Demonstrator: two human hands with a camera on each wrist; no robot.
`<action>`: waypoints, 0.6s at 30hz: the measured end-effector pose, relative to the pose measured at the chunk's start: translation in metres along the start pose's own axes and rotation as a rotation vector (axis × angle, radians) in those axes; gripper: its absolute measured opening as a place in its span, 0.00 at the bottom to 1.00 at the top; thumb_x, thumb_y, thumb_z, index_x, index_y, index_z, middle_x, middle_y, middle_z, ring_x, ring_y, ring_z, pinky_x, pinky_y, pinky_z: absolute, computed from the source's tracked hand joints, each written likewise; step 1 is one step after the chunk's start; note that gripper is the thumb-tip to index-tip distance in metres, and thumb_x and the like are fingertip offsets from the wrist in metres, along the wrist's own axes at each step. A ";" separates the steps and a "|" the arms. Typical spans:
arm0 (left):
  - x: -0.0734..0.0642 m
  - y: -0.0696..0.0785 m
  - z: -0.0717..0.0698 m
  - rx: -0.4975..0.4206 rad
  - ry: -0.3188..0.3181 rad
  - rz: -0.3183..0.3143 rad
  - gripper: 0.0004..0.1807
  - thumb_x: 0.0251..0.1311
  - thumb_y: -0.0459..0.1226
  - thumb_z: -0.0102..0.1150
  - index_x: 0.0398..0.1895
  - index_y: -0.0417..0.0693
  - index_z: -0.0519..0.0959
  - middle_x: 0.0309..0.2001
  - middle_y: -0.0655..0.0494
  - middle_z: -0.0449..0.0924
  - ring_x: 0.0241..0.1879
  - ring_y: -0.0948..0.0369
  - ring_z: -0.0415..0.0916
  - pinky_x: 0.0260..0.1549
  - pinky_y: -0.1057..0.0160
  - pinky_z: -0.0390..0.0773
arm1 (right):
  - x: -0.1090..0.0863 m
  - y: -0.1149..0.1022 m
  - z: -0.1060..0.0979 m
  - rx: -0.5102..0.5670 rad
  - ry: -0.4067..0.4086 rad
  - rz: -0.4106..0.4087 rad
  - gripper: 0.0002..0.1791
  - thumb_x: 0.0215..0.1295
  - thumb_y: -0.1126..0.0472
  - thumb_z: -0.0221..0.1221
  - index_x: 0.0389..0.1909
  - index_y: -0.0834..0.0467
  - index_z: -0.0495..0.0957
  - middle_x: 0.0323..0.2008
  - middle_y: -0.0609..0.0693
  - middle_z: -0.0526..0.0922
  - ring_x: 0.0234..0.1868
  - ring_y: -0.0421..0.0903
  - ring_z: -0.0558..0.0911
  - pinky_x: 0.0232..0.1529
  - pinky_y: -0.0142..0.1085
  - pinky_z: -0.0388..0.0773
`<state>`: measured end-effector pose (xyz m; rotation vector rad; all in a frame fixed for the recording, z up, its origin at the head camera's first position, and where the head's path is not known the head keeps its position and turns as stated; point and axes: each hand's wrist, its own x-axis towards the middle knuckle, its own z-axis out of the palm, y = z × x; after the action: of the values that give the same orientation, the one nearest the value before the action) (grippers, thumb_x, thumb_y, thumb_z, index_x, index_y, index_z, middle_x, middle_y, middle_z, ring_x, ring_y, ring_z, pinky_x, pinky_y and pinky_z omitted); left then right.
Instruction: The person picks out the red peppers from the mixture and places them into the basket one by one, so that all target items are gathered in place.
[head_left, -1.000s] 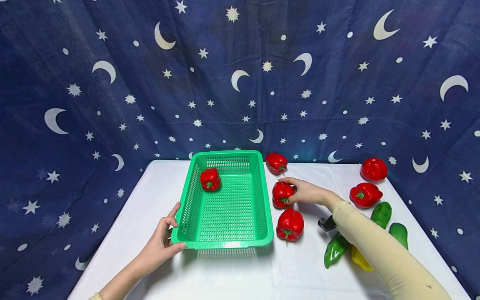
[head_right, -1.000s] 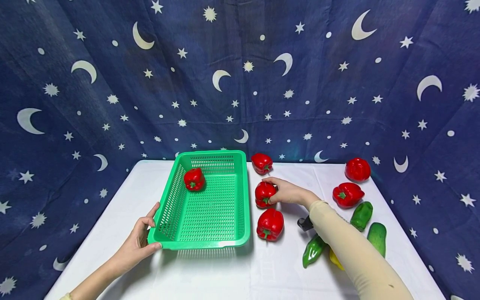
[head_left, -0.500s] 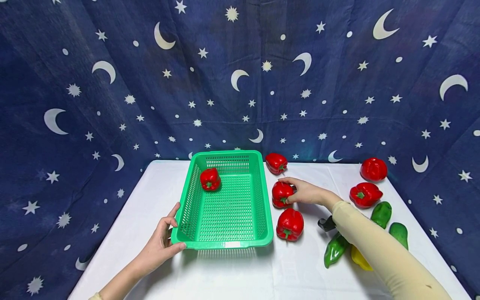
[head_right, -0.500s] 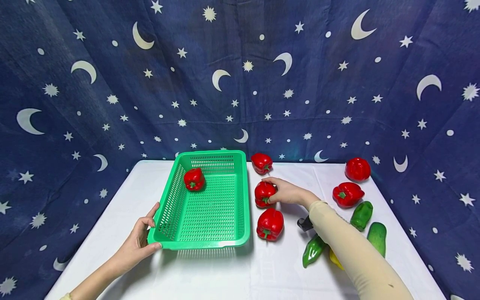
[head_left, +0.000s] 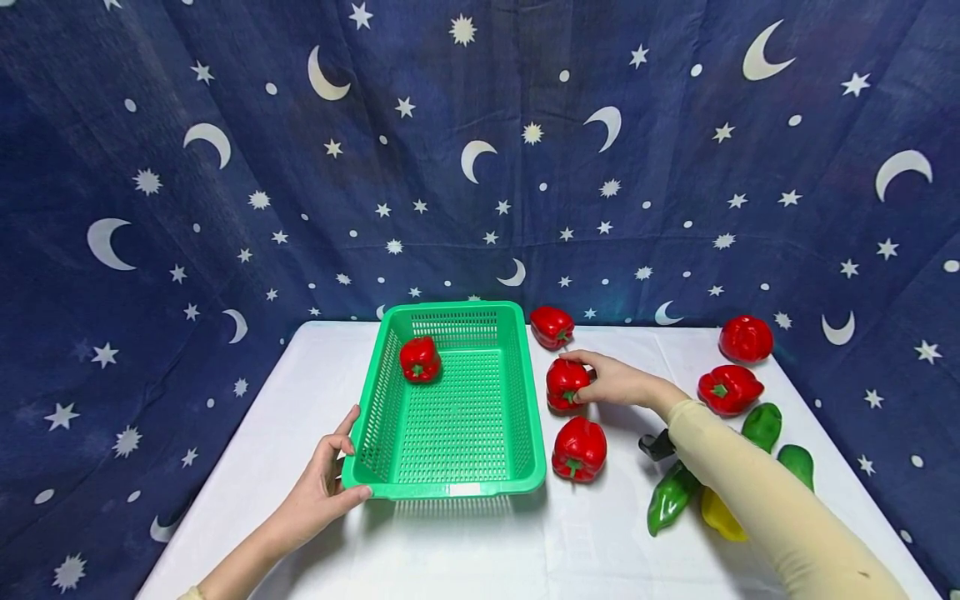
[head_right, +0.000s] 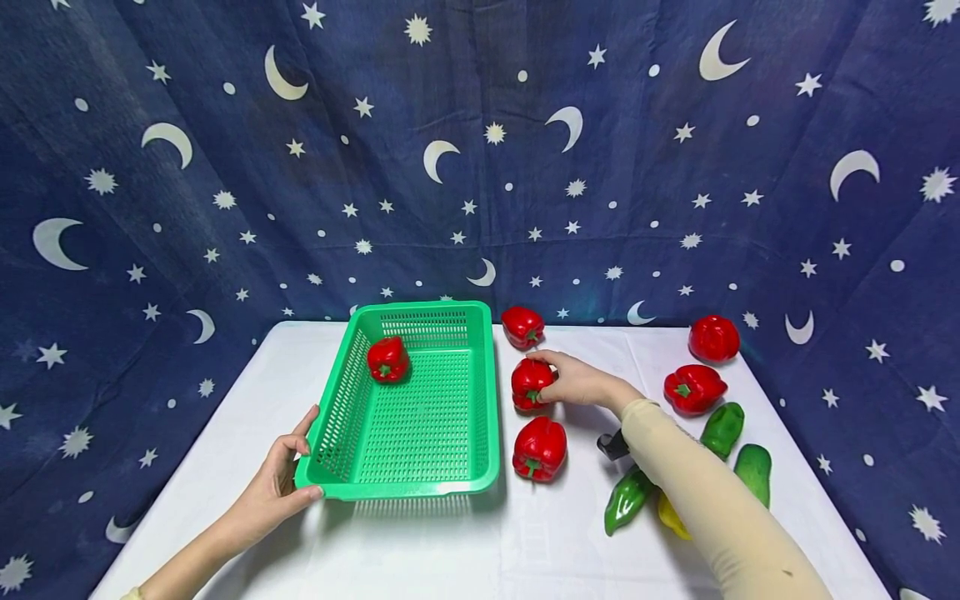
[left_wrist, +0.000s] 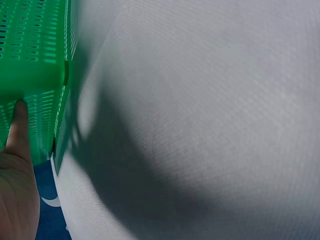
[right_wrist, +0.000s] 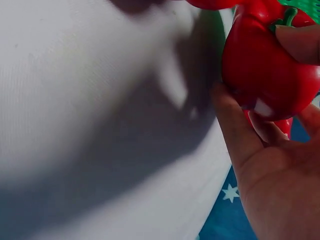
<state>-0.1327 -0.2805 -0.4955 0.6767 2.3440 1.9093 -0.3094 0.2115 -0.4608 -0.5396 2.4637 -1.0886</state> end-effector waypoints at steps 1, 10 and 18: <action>0.000 0.000 0.000 0.003 -0.002 0.002 0.24 0.63 0.23 0.61 0.52 0.40 0.56 0.83 0.48 0.32 0.66 0.37 0.65 0.38 0.59 0.81 | -0.001 -0.001 -0.002 -0.001 0.001 0.009 0.44 0.58 0.62 0.68 0.76 0.56 0.62 0.66 0.62 0.70 0.62 0.59 0.72 0.62 0.56 0.71; 0.000 0.000 0.000 -0.020 -0.004 0.003 0.24 0.63 0.23 0.61 0.52 0.40 0.56 0.83 0.50 0.32 0.68 0.46 0.66 0.40 0.58 0.82 | -0.015 -0.018 -0.022 0.007 0.012 -0.021 0.45 0.57 0.62 0.67 0.77 0.55 0.61 0.68 0.60 0.70 0.61 0.57 0.73 0.60 0.54 0.73; 0.001 0.001 0.000 -0.020 0.002 -0.008 0.25 0.63 0.23 0.61 0.52 0.41 0.56 0.84 0.51 0.32 0.69 0.47 0.64 0.40 0.58 0.82 | -0.022 -0.034 -0.036 0.011 0.018 -0.013 0.45 0.58 0.60 0.68 0.77 0.52 0.60 0.69 0.59 0.69 0.61 0.56 0.74 0.58 0.52 0.76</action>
<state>-0.1331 -0.2800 -0.4948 0.6630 2.3223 1.9285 -0.3020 0.2233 -0.4079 -0.5459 2.4716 -1.1170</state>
